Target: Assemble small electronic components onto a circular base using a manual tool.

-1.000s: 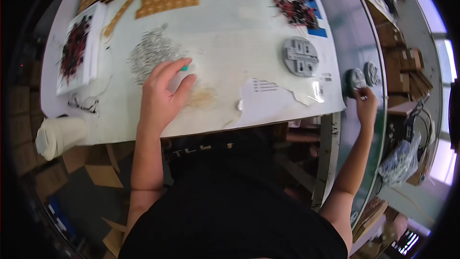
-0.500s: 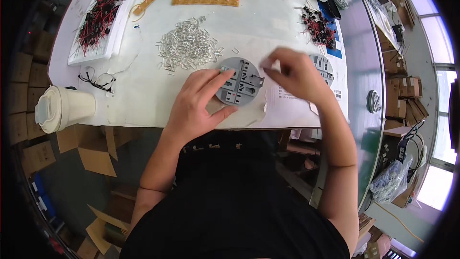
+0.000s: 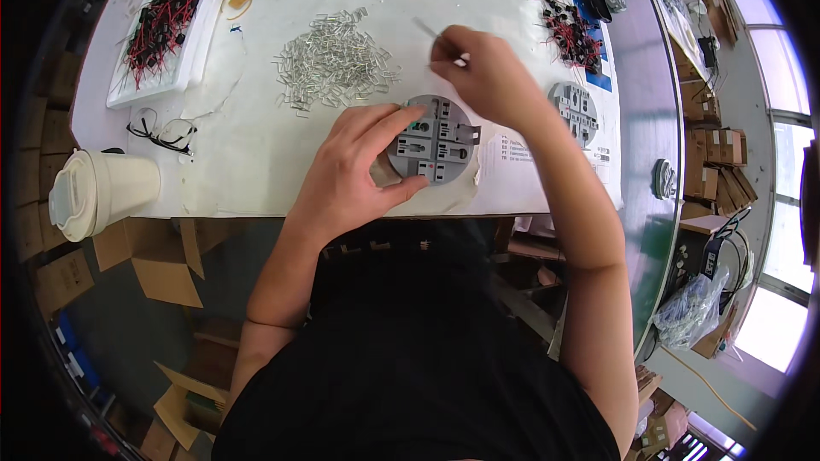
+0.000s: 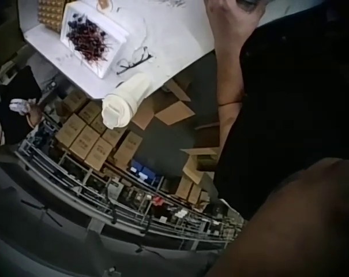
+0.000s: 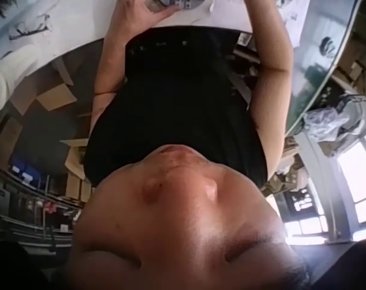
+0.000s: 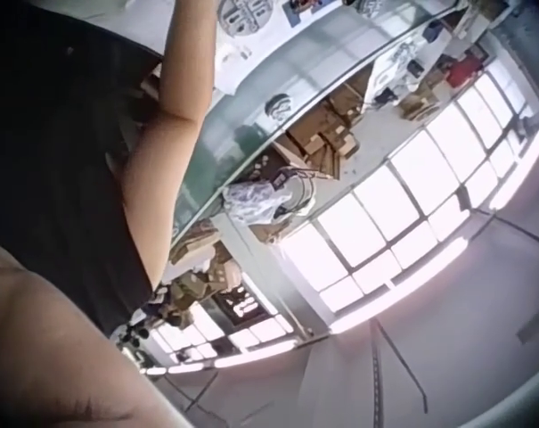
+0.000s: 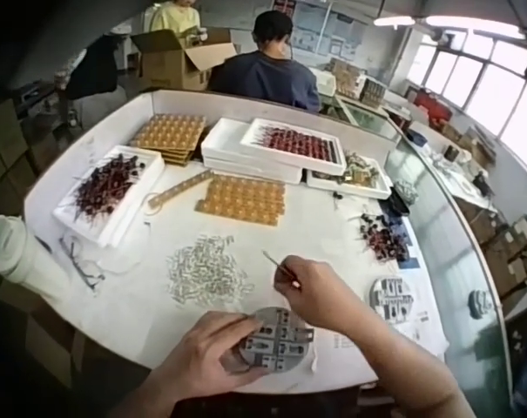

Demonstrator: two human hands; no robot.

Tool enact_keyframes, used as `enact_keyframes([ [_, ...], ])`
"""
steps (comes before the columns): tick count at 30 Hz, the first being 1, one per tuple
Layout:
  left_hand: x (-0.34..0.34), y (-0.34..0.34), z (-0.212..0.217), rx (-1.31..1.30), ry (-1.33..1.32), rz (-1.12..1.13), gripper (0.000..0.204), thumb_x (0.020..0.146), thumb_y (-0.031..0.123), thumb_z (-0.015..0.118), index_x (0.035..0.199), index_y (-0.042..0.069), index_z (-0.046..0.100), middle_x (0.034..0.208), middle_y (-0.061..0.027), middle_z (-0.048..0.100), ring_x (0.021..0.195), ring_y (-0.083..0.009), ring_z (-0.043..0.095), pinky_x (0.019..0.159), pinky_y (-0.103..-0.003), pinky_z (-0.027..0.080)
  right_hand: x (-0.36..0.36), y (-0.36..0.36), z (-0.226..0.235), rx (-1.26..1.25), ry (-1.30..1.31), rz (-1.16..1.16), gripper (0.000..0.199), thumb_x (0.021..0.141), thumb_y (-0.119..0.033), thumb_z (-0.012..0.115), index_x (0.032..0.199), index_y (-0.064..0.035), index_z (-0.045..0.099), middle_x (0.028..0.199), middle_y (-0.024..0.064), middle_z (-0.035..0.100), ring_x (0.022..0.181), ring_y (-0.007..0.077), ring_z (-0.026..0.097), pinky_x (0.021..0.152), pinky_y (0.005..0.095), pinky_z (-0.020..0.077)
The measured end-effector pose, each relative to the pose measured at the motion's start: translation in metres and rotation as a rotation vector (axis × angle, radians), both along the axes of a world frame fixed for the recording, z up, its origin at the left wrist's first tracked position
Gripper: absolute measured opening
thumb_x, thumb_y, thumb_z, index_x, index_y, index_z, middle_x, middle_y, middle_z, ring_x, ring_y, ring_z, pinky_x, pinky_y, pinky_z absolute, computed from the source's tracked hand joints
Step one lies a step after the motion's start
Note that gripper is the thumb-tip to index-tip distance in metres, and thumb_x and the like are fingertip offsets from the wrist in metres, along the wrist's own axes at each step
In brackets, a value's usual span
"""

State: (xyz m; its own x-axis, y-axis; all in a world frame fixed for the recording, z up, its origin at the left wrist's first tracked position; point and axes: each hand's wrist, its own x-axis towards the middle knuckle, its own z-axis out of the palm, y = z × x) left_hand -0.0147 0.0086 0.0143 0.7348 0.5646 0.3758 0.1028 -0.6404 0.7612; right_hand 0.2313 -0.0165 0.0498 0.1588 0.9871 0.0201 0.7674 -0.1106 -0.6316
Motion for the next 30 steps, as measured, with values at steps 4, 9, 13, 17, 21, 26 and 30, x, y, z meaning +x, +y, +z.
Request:
enact_keyframes([
  [4, 0.003, -0.005, -0.002, -0.015, 0.009, 0.002, 0.074, 0.072, 0.018, 0.095, 0.140, 0.010, 0.067, 0.130, -0.0128, 0.067, 0.118, -0.0341, 0.063, 0.102, -0.045, 0.054, 0.003, -0.029, 0.030, -0.156, 0.209, -0.068, 0.016, 0.093, -0.011, 0.075, 0.102, 0.0012, 0.072, 0.089, 0.0106, 0.073, 0.079, 0.0187, 0.068, 0.073, 0.0337, 0.0556],
  [9, 0.006, -0.006, -0.002, -0.037, 0.015, 0.002, 0.074, 0.072, 0.019, 0.095, 0.140, 0.010, 0.067, 0.129, -0.0126, 0.067, 0.117, -0.0337, 0.063, 0.101, -0.044, 0.055, -0.010, -0.044, 0.020, -0.177, 0.217, -0.159, 0.021, 0.091, -0.008, 0.077, 0.105, 0.0037, 0.066, 0.079, 0.0057, 0.068, 0.073, 0.0104, 0.063, 0.067, 0.0289, 0.0523],
  [13, 0.007, -0.004, -0.004, -0.009, 0.009, 0.002, 0.073, 0.073, 0.019, 0.095, 0.140, 0.009, 0.067, 0.129, -0.0124, 0.068, 0.117, -0.0336, 0.064, 0.100, -0.044, 0.055, -0.013, -0.040, 0.024, -0.212, 0.227, -0.227, 0.026, 0.088, -0.007, 0.077, 0.108, 0.0032, 0.063, 0.076, 0.0054, 0.067, 0.069, 0.0107, 0.061, 0.065, 0.0285, 0.0506],
  [17, 0.007, -0.005, -0.004, -0.003, 0.003, 0.004, 0.072, 0.073, 0.019, 0.095, 0.139, 0.009, 0.067, 0.128, -0.0121, 0.068, 0.116, -0.0333, 0.064, 0.100, -0.044, 0.055, -0.020, -0.039, 0.028, -0.211, 0.187, -0.233, 0.027, 0.087, -0.007, 0.077, 0.106, 0.0026, 0.061, 0.076, 0.0056, 0.066, 0.068, 0.0108, 0.060, 0.064, 0.0286, 0.0499],
  [21, 0.006, -0.005, -0.003, -0.010, -0.005, 0.001, 0.072, 0.073, 0.019, 0.094, 0.139, 0.009, 0.068, 0.128, -0.0120, 0.067, 0.116, -0.0332, 0.064, 0.100, -0.044, 0.055, -0.027, -0.042, 0.025, -0.142, 0.162, -0.242, 0.026, 0.085, -0.006, 0.075, 0.106, 0.0032, 0.063, 0.075, 0.0115, 0.069, 0.068, 0.0221, 0.068, 0.065, 0.0358, 0.0545],
  [26, 0.005, -0.008, -0.004, -0.007, -0.002, 0.002, 0.072, 0.073, 0.018, 0.094, 0.139, 0.009, 0.068, 0.128, -0.0117, 0.067, 0.116, -0.0330, 0.064, 0.100, -0.044, 0.055, -0.033, -0.047, 0.021, -0.097, 0.145, -0.273, 0.026, 0.084, -0.005, 0.074, 0.106, 0.0029, 0.062, 0.074, 0.0121, 0.069, 0.068, 0.0235, 0.068, 0.065, 0.0360, 0.0544],
  [30, 0.006, -0.007, -0.005, -0.009, 0.002, -0.003, 0.073, 0.073, 0.018, 0.094, 0.140, 0.009, 0.067, 0.129, -0.0116, 0.067, 0.117, -0.0329, 0.064, 0.101, -0.044, 0.055, -0.027, -0.045, 0.019, -0.125, 0.147, -0.277, 0.025, 0.087, -0.011, 0.077, 0.103, 0.0035, 0.065, 0.075, 0.0128, 0.070, 0.068, 0.0226, 0.069, 0.065, 0.0355, 0.0539],
])
